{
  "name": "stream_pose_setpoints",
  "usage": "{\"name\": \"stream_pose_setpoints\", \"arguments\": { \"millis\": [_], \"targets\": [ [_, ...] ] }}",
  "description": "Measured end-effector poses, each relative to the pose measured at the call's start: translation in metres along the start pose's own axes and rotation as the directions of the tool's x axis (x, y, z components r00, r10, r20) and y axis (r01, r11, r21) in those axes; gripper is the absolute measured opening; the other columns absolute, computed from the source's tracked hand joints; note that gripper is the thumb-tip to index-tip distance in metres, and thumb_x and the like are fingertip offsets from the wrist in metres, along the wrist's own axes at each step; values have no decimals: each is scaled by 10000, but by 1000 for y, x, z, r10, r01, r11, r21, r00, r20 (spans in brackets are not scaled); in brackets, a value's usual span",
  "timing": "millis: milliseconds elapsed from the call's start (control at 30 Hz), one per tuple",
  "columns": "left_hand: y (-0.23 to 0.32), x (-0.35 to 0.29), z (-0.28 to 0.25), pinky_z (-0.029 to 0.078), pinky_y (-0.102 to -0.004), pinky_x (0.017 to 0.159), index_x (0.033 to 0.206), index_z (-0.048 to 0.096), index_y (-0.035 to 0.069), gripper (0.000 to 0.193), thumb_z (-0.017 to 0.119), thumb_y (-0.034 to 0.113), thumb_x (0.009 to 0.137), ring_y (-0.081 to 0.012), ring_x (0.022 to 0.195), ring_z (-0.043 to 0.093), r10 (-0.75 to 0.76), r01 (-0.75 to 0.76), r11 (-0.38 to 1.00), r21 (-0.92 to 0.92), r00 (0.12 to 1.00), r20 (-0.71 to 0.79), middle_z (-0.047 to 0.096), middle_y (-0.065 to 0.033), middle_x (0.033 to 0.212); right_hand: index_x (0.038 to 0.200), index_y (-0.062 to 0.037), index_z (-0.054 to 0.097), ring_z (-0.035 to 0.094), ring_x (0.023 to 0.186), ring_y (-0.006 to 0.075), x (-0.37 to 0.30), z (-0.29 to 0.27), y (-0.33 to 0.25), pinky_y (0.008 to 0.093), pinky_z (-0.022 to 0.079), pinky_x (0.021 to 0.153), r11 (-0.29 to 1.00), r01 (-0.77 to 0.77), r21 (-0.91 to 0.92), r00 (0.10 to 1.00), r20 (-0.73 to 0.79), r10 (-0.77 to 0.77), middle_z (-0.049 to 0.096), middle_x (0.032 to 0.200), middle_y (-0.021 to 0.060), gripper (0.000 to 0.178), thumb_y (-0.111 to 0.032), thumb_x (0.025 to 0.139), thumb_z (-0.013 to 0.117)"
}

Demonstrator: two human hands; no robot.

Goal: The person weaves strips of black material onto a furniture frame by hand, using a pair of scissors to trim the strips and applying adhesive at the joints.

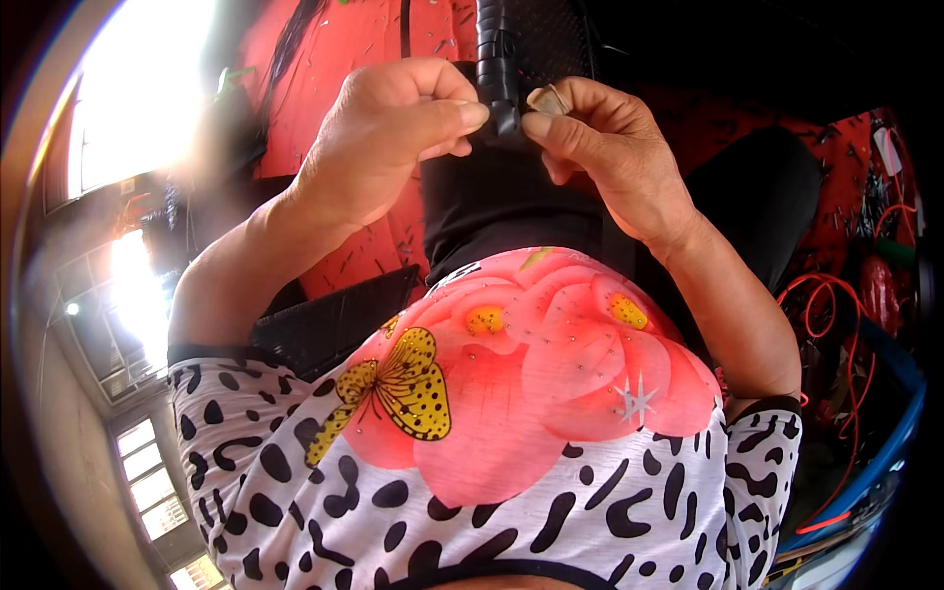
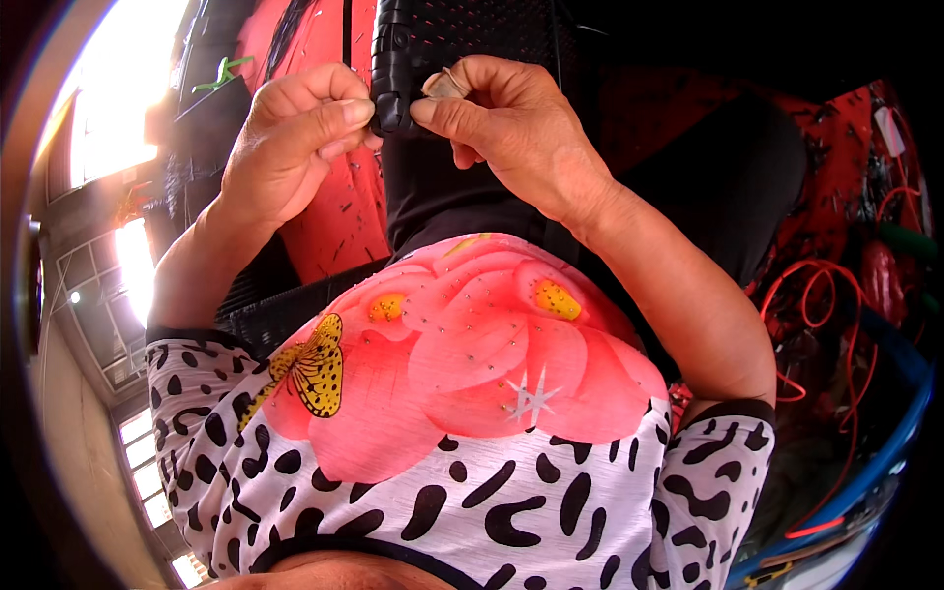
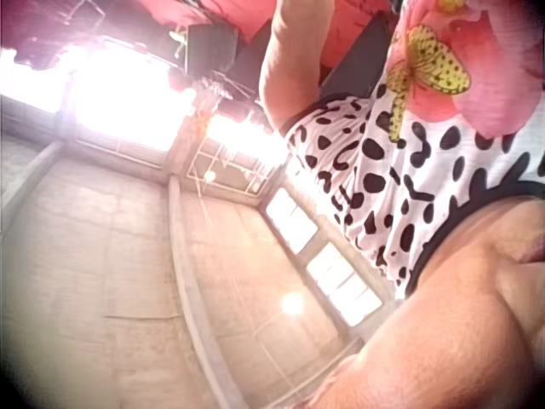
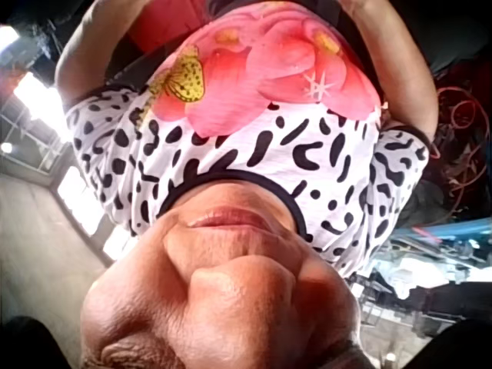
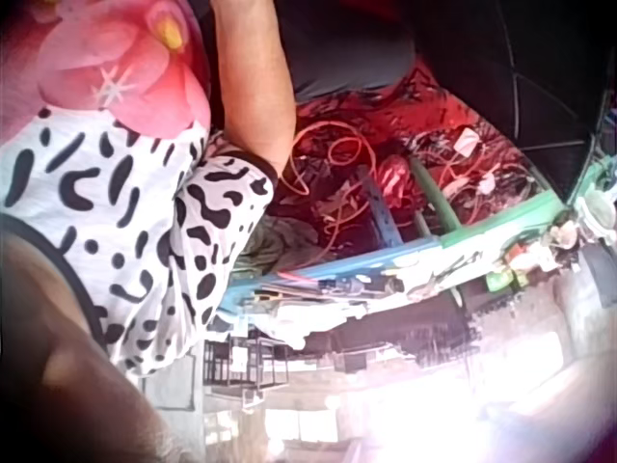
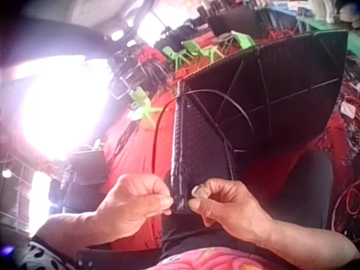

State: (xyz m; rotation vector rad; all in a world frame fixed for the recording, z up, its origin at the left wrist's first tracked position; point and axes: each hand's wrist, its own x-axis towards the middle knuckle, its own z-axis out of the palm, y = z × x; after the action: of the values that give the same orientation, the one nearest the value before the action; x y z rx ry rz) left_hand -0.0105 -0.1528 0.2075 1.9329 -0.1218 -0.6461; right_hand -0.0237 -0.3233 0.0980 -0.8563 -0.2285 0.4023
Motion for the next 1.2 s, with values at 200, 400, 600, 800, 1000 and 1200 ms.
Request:
{"name": "stream_pose_setpoints", "arguments": {
  "millis": [200, 400, 600, 800, 1000, 1200],
  "targets": [
    [5, 5, -5, 338, -184, 554, 806, 551, 8, 110, 572, 115, 822, -27, 573, 383, 32, -34, 986, 165, 999, 18, 487, 26, 680, 749, -48, 564, 460, 534, 38, 1, 2, 4, 181, 404, 502, 1000, 24, 0, 1000, -19, -24, 503, 653, -37, 143, -144, 832, 629],
    [9, 8, -3, 309, -172, 531, 809, 557, 4, 90, 568, 91, 824, -24, 563, 373, 43, -38, 971, 236, 999, -17, 492, 28, 677, 810, -4, 577, 441, 551, 16, -2, 14, 13, 167, 388, 520, 975, 219, -41, 962, -155, -223, 499, 702, -33, 80, -34, 789, 648],
    [10, 6, -1, 310, -164, 531, 812, 566, 1, 85, 570, 84, 827, -24, 546, 365, -6, 10, 987, 161, 1000, -22, 494, 27, 663, 879, 34, 599, 493, 593, 23, -5, 12, 10, 177, 410, 514, 892, 400, -211, 891, -138, -432, 532, 714, -2, 137, 20, 754, 653],
    [9, 5, 1, 350, -173, 560, 811, 568, 2, 90, 572, 90, 827, -29, 541, 367, 11, -6, 990, 143, 999, -31, 494, 25, 659, 865, 32, 605, 553, 566, 112, 3, -1, -17, 211, 445, 518, 627, 493, -604, 840, 142, -524, 563, 708, 77, 180, 48, 694, 659],
    [8, 8, 4, 394, -197, 601, 808, 566, 5, 96, 565, 97, 832, -36, 546, 376, 19, -15, 993, 119, 999, -30, 489, 25, 659, 864, 33, 594, 550, 614, 98, 5, -3, -33, 200, 443, 560, 419, 562, -713, 791, 315, -525, 576, 773, 59, 221, 94, 660, 652],
    [8, 8, 0, 402, -209, 614, 828, 567, 0, 105, 556, 103, 839, -47, 561, 392, 5, -5, 995, 97, 1000, 10, 489, 20, 664, 797, 28, 561, 553, 610, 111, 8, 5, -42, 203, 445, 565, 354, 562, -747, 790, 359, -497, 568, 746, 58, 185, 97, 630, 601]
  ]
}}
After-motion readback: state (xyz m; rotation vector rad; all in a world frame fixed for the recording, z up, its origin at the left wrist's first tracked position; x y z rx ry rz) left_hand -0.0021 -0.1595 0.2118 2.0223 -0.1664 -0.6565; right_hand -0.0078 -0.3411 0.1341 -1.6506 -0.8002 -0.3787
